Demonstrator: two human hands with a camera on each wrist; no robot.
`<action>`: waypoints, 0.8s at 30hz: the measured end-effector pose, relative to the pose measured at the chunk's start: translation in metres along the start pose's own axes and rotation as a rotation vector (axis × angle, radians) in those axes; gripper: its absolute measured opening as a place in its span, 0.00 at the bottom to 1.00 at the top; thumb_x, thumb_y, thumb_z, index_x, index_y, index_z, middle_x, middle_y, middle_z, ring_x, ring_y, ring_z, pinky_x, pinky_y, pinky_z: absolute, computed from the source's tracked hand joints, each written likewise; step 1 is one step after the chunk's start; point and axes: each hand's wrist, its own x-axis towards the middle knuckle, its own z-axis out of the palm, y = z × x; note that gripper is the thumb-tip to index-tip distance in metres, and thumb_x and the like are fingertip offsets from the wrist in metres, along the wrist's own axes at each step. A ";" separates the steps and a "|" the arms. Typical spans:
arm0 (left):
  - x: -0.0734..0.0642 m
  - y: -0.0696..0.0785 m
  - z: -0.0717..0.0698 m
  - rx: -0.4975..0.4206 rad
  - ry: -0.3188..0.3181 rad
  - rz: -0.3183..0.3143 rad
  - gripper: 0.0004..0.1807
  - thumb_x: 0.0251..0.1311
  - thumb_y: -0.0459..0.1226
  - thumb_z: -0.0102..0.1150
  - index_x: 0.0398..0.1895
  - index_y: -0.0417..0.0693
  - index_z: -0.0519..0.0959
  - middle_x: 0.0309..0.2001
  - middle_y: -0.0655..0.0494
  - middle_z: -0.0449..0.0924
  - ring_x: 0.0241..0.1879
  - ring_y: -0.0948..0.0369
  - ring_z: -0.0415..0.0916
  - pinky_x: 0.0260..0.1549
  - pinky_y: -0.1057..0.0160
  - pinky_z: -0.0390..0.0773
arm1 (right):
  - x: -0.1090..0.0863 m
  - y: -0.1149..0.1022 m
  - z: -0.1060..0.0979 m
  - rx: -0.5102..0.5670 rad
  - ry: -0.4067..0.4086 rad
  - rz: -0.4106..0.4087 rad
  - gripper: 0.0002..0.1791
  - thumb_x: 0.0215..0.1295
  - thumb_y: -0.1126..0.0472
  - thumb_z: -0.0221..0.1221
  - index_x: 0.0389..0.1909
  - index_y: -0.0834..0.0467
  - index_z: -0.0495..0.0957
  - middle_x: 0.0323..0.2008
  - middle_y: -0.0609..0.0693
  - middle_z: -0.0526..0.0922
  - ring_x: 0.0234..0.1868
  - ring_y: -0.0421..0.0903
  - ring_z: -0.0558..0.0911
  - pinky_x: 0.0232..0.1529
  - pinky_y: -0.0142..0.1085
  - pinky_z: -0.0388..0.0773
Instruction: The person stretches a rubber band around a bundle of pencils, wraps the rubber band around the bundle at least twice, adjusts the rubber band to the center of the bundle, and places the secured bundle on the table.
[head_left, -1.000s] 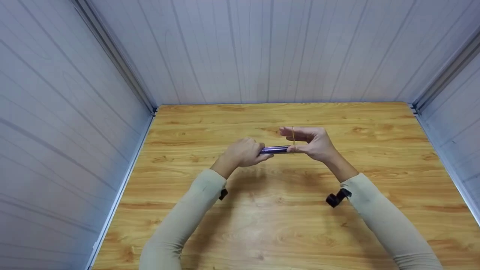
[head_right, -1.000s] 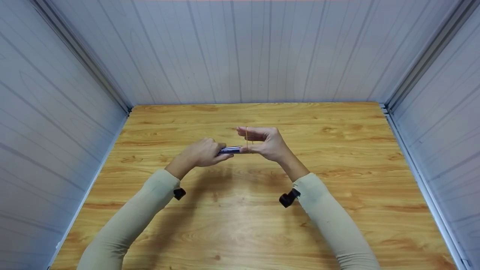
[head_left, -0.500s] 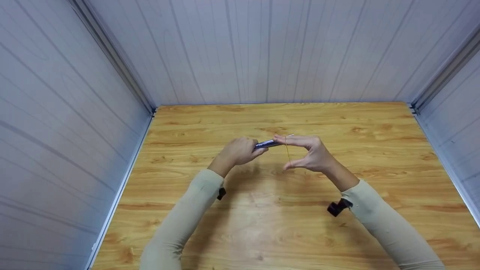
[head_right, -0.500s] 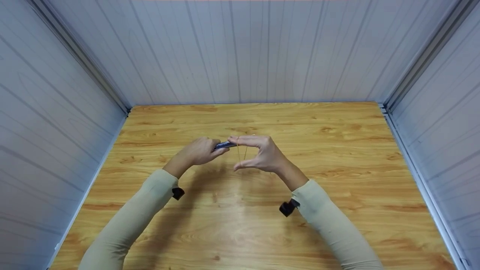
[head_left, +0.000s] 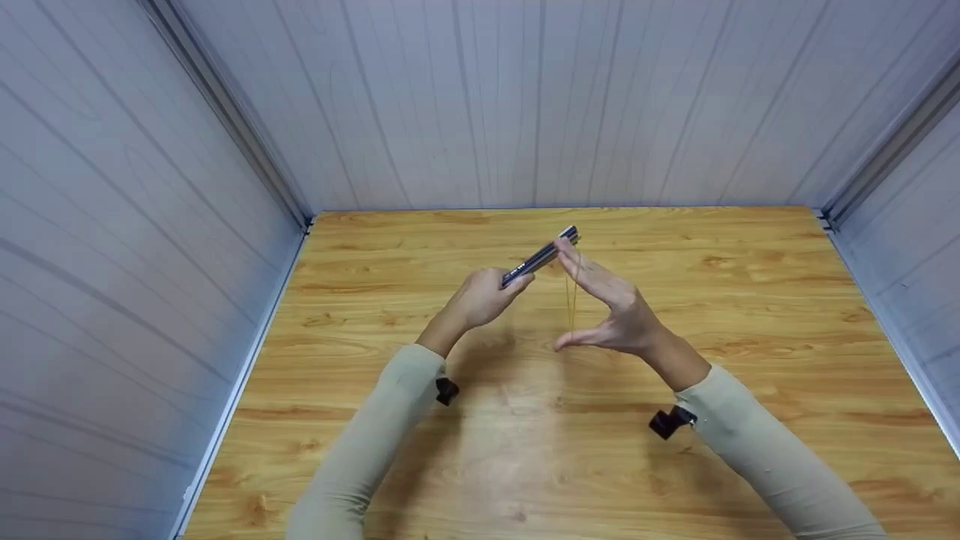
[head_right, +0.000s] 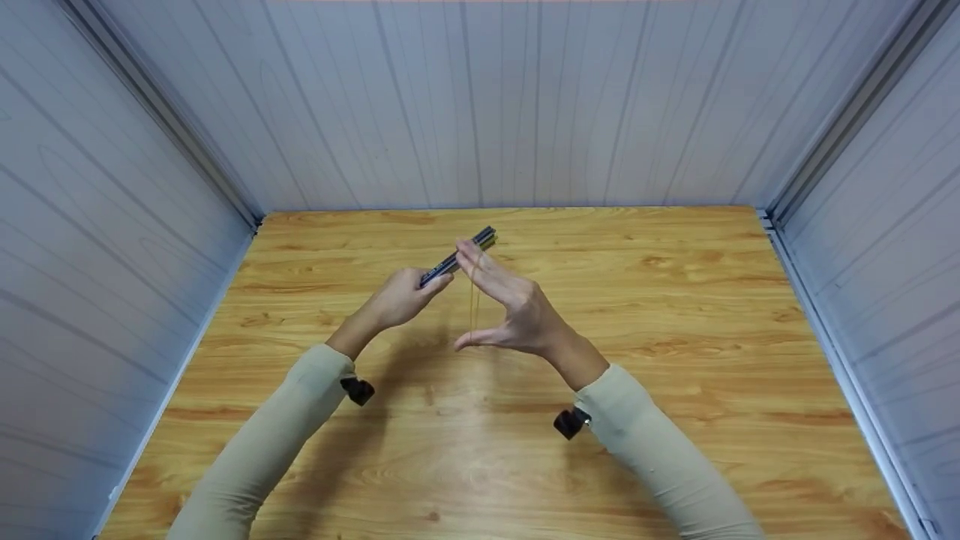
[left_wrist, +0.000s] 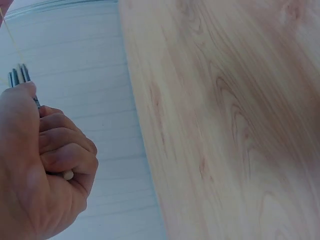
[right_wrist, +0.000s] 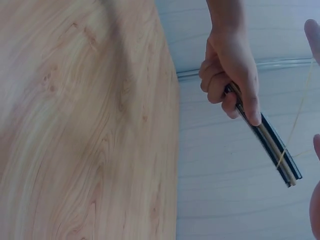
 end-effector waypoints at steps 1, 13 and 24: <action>0.000 0.000 0.000 -0.026 0.012 -0.007 0.31 0.87 0.60 0.51 0.23 0.56 0.69 0.19 0.64 0.62 0.18 0.65 0.57 0.21 0.66 0.61 | -0.001 0.000 0.000 -0.005 0.001 0.004 0.61 0.61 0.40 0.82 0.80 0.77 0.66 0.86 0.65 0.65 0.91 0.50 0.64 0.88 0.42 0.66; -0.003 0.003 -0.001 -0.248 0.160 -0.001 0.31 0.86 0.60 0.52 0.22 0.55 0.67 0.18 0.64 0.59 0.18 0.65 0.53 0.22 0.65 0.58 | -0.010 0.003 0.003 0.088 0.062 0.109 0.76 0.58 0.37 0.82 0.87 0.77 0.48 0.93 0.50 0.46 0.95 0.46 0.47 0.93 0.42 0.53; -0.011 0.003 -0.002 -0.275 0.280 0.055 0.27 0.84 0.58 0.58 0.25 0.56 0.72 0.19 0.64 0.62 0.19 0.65 0.57 0.21 0.66 0.60 | -0.015 0.002 0.005 0.404 0.151 0.404 0.80 0.56 0.28 0.78 0.89 0.73 0.44 0.90 0.74 0.41 0.93 0.36 0.53 0.90 0.36 0.59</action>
